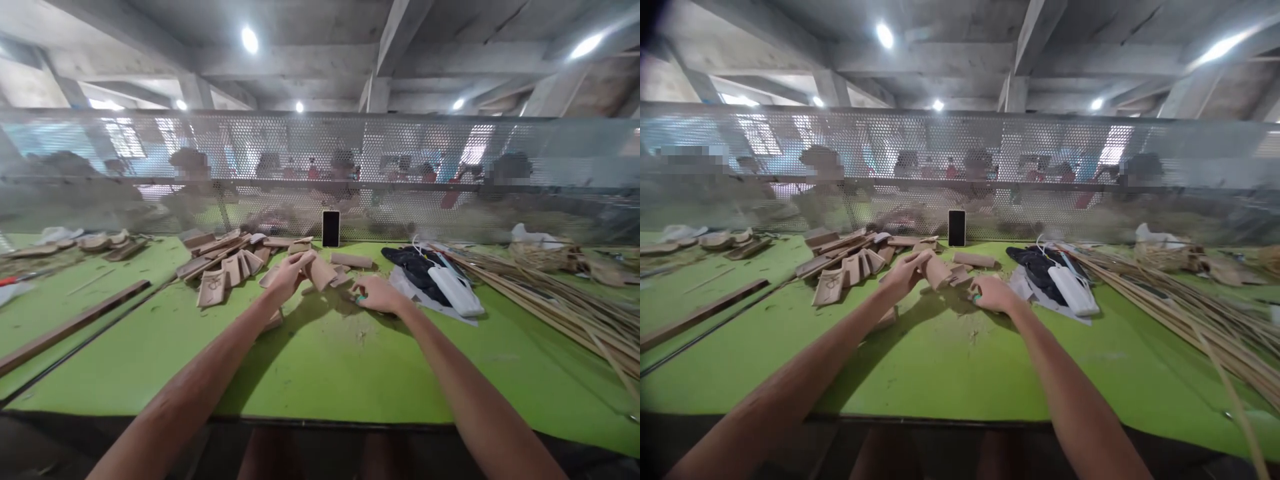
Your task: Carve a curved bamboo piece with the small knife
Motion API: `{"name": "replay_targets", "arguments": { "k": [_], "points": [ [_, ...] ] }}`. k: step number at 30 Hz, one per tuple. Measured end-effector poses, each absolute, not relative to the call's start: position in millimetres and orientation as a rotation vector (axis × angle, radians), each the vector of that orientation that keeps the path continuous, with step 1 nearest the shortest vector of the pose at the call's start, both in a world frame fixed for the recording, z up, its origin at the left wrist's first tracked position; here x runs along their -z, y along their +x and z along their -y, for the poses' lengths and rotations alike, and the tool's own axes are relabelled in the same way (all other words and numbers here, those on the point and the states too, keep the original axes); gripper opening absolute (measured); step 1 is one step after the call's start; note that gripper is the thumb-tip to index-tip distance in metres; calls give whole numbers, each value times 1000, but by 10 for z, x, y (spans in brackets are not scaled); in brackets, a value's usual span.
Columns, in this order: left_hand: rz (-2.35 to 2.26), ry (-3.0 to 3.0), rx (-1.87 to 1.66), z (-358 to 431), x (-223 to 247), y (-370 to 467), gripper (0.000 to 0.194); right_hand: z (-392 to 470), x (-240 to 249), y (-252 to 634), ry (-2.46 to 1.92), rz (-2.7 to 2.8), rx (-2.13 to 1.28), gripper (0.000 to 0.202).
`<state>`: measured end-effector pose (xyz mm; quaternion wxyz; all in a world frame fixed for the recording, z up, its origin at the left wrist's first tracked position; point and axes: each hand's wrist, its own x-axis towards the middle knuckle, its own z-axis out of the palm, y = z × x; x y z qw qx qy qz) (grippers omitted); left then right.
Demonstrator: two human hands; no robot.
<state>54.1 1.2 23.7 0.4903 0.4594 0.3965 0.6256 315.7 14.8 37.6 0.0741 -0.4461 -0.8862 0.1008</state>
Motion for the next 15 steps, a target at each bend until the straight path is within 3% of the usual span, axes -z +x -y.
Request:
{"name": "replay_targets", "arguments": {
  "k": [4, 7, 10, 13, 15],
  "points": [
    [-851, 888, -1521, -18, -170, 537, 35, -168, -334, 3137, -1333, 2597, -254, 20],
    [-838, 768, -1535, 15, -177, 532, 26, -169, -323, 3138, -1347, 2590, -225, 24],
    [-960, 759, -1484, 85, -221, 519, 27, -158, -343, 3154, -1427, 2672, -239, 33],
    [-1102, 782, -1379, 137, -250, 503, 31, -148, -361, 3157, -1438, 2626, -245, 17],
    [-1121, 780, -1338, 139, -248, 506, 30, -132, -360, 3129, -1309, 2530, -296, 17]
  ]
}}
